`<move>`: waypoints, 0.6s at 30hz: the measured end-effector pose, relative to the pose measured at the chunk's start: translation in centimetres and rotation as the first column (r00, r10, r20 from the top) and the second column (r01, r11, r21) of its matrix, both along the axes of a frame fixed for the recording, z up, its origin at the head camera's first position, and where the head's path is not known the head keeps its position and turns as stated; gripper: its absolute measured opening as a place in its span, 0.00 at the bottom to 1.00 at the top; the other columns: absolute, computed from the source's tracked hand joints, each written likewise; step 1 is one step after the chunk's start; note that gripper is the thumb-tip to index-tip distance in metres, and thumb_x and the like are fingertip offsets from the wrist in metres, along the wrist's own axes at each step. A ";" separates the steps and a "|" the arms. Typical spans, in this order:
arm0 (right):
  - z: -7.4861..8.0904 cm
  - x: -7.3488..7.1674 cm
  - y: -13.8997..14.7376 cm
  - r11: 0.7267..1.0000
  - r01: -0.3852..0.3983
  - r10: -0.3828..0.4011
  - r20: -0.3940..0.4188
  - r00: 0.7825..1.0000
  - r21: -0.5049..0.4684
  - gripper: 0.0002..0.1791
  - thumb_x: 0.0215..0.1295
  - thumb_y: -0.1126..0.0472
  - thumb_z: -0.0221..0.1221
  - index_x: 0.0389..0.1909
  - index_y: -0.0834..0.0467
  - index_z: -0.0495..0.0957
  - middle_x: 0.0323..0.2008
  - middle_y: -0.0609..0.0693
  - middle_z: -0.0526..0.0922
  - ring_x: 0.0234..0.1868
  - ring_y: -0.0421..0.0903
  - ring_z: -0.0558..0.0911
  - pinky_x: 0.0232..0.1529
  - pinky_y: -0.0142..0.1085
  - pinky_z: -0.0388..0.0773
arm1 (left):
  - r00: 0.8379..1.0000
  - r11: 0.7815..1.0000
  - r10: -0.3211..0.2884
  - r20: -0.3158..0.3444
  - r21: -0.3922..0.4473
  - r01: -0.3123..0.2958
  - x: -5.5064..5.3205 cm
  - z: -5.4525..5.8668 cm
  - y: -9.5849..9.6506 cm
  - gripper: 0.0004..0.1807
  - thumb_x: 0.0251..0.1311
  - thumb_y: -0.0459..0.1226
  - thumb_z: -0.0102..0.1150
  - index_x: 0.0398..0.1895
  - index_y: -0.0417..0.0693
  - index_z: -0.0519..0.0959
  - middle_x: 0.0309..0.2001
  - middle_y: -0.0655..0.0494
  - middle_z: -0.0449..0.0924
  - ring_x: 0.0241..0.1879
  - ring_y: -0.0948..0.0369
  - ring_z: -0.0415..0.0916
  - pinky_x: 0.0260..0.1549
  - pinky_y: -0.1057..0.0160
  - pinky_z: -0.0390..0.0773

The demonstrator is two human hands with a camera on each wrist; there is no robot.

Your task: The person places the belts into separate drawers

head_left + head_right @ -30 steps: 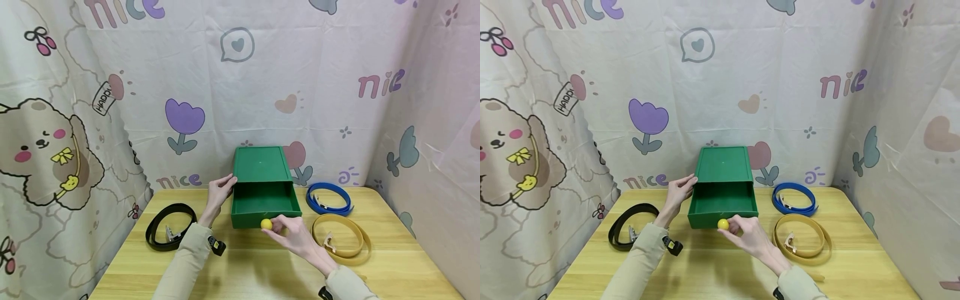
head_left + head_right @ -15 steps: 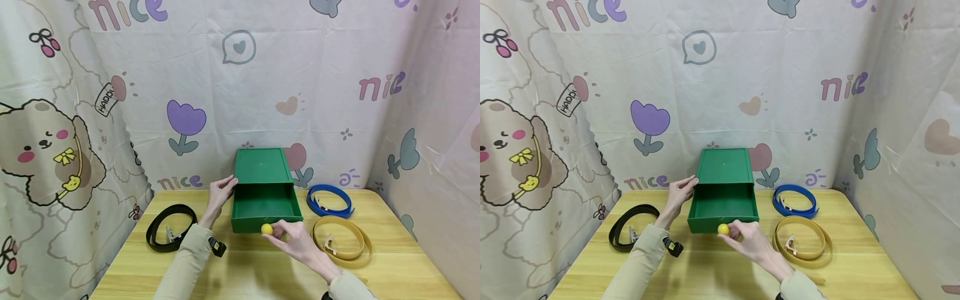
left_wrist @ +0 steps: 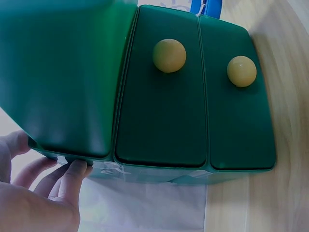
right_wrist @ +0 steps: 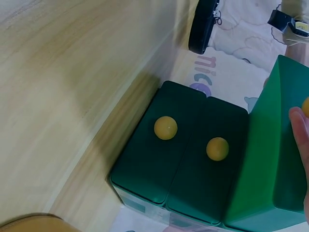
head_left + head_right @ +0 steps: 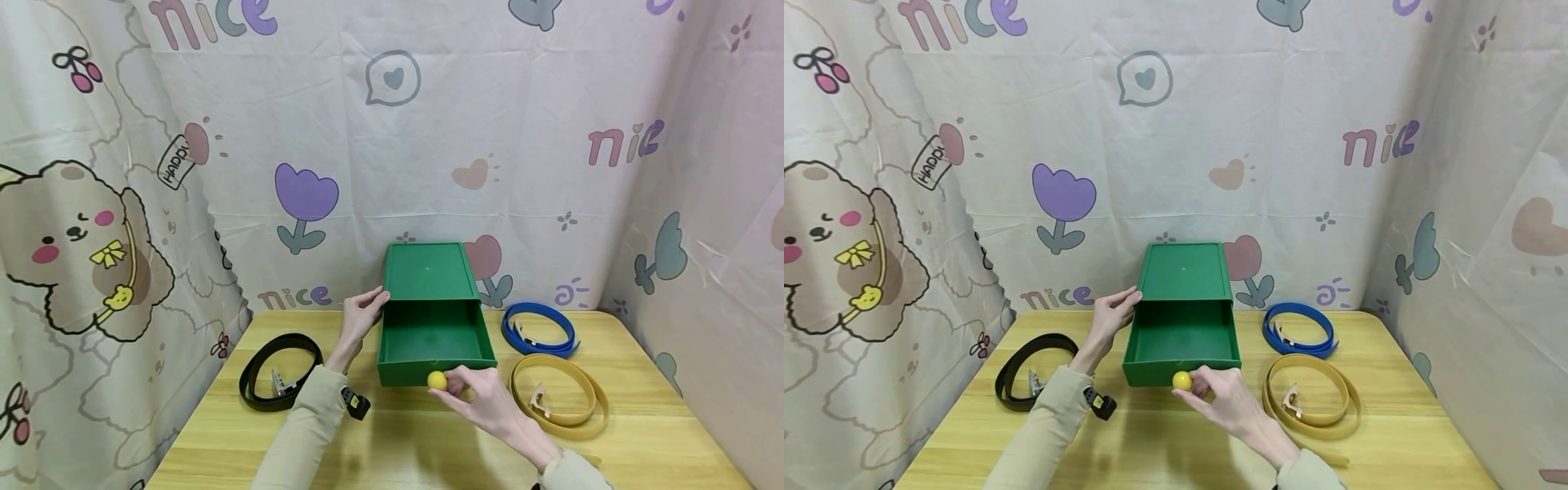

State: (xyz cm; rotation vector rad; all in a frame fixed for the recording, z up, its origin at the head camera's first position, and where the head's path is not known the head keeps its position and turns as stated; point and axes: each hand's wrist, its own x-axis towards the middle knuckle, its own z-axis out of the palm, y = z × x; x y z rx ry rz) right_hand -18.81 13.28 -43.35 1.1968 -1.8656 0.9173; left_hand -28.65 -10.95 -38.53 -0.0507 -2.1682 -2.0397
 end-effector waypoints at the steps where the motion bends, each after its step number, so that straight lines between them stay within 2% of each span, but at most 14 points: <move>1: 0.0 0.0 0.0 1.000 -0.002 0.002 -0.003 1.000 -0.001 0.14 0.69 0.50 0.62 0.33 0.58 0.80 0.21 0.43 0.86 0.20 0.31 0.82 0.25 0.18 0.78 | 1.000 1.000 0.000 0.001 0.002 0.000 0.0 0.0 0.0 0.24 0.67 0.42 0.64 0.63 0.43 0.80 0.61 0.42 0.81 0.60 0.50 0.80 0.57 0.53 0.80; 13: -0.1 0.2 0.0 1.000 0.006 -0.006 0.005 1.000 -0.001 0.14 0.68 0.50 0.64 0.33 0.57 0.81 0.22 0.43 0.87 0.21 0.31 0.83 0.27 0.18 0.78 | 1.000 1.000 0.002 0.009 0.009 -0.002 -0.1 0.0 0.0 0.23 0.67 0.42 0.64 0.63 0.44 0.80 0.62 0.43 0.81 0.61 0.51 0.79 0.58 0.53 0.80; 18: 0.0 0.1 0.2 1.000 -0.018 0.018 -0.029 0.999 -0.003 0.12 0.66 0.52 0.66 0.36 0.59 0.83 0.23 0.43 0.88 0.22 0.31 0.84 0.29 0.19 0.79 | 1.000 1.000 0.003 0.010 0.010 -0.003 -0.1 0.1 0.0 0.23 0.67 0.42 0.64 0.62 0.44 0.80 0.61 0.43 0.81 0.61 0.51 0.79 0.58 0.53 0.80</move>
